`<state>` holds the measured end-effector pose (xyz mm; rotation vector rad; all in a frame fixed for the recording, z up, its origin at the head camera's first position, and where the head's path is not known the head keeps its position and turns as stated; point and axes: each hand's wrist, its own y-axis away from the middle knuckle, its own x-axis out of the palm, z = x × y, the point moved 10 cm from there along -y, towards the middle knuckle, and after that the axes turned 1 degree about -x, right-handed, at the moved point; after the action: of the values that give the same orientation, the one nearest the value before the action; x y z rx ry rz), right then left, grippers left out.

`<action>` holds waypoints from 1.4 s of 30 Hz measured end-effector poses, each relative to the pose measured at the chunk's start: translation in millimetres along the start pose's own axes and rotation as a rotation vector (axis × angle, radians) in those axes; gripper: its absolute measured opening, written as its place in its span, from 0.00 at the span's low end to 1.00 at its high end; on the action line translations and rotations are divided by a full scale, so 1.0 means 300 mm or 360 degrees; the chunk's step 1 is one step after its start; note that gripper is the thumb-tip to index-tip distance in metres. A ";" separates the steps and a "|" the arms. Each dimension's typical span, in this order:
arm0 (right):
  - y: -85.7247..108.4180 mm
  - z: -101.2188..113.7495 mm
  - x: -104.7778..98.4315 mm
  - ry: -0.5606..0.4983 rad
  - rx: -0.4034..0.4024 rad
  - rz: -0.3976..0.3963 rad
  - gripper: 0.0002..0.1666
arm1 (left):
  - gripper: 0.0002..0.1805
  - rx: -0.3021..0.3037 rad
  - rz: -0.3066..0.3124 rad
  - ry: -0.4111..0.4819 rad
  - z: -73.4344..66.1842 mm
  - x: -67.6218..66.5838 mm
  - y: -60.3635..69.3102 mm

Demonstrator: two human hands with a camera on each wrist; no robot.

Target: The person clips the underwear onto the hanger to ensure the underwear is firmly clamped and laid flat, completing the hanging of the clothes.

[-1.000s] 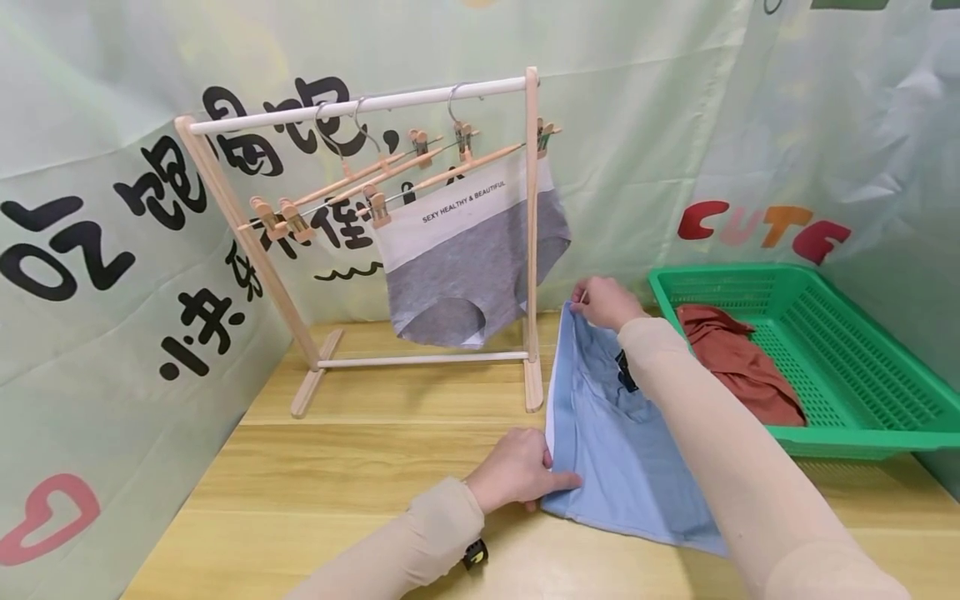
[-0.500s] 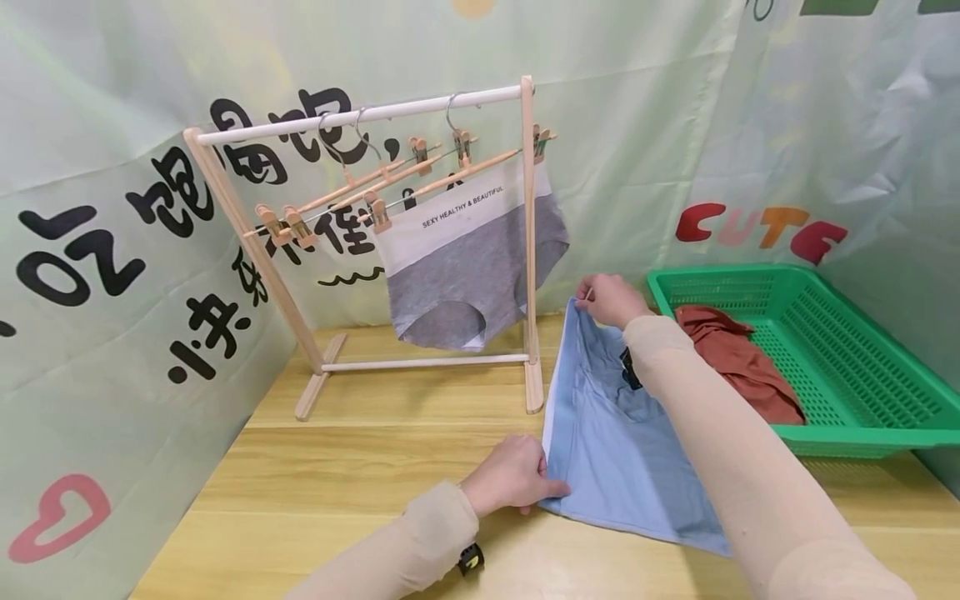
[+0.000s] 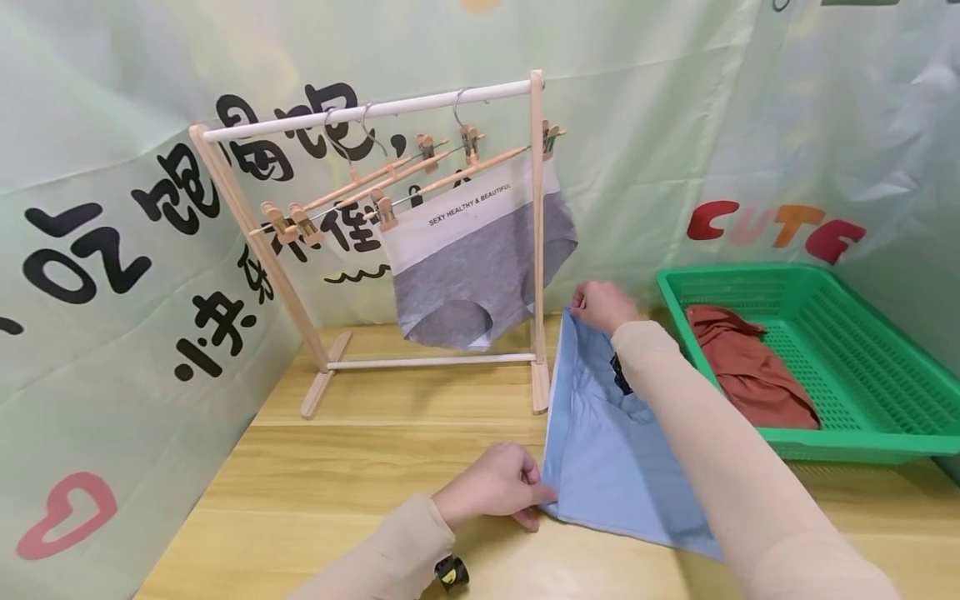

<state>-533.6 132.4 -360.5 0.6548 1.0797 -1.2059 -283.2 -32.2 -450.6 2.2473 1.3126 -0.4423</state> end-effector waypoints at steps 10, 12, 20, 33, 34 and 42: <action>-0.006 0.023 0.145 0.0082 -0.0026 0.0161 0.09 | 0.17 -0.0010 0.0194 0.0153 -0.006 0.075 0.037; -0.003 0.032 0.161 0.0074 -0.0034 0.0189 0.09 | 0.17 -0.0003 0.0218 0.0137 -0.010 0.085 0.043; 0.013 0.066 0.176 0.0043 -0.0063 0.0252 0.09 | 0.18 -0.0007 0.0244 0.0135 -0.017 0.098 0.060; 0.027 0.084 0.215 0.0050 -0.0152 0.0342 0.09 | 0.16 -0.0021 0.0312 0.0091 -0.005 0.115 0.074; 0.028 0.085 0.215 0.0051 -0.0152 0.0346 0.09 | 0.16 -0.0025 0.0317 0.0081 -0.004 0.116 0.075; 0.032 0.085 0.217 0.0057 -0.0164 0.0364 0.09 | 0.18 -0.0009 0.0321 -0.0051 -0.004 0.109 0.077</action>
<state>-517.4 86.3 -411.4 0.7017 1.0582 -0.9389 -247.1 -17.6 -460.2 2.3285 1.0564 -0.3988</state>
